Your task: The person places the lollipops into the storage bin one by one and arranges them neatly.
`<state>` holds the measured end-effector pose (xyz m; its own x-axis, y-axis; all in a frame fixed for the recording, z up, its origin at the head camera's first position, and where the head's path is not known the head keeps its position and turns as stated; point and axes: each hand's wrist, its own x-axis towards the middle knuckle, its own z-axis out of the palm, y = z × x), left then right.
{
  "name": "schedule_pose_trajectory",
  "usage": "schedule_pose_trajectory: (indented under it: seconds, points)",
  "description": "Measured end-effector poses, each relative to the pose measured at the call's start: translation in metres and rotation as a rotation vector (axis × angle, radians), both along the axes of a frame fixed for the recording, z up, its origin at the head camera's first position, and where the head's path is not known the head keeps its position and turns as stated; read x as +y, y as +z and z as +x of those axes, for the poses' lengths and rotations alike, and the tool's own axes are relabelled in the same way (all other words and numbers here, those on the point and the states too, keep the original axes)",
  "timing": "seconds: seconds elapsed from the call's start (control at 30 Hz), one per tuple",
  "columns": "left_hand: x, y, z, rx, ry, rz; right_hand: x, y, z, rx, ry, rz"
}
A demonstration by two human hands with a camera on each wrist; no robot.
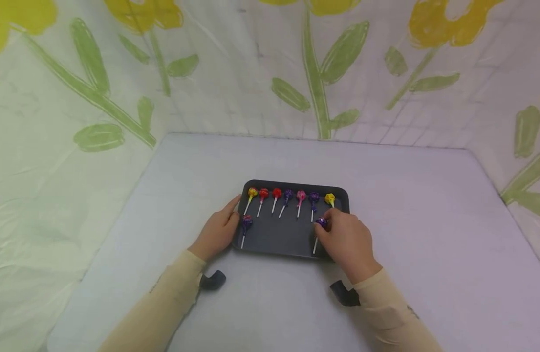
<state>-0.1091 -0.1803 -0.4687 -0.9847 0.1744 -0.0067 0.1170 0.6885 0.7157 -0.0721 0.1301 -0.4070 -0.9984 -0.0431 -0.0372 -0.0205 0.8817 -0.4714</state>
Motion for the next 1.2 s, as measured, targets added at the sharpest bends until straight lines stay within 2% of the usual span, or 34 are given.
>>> schedule_pose_trajectory:
  seconds: [0.4, 0.73, 1.2]
  points:
    - [0.001, 0.002, 0.001, -0.015, -0.003, 0.000, -0.014, -0.004, -0.002, 0.012, 0.017, 0.009]
    - [0.001, 0.003, 0.001, -0.003, 0.001, -0.005, -0.037, -0.011, -0.005, 0.009, 0.078, 0.022]
    - [0.000, 0.001, 0.000, -0.034, -0.003, -0.003, -0.056, -0.016, -0.010, 0.001, 0.096, 0.047]
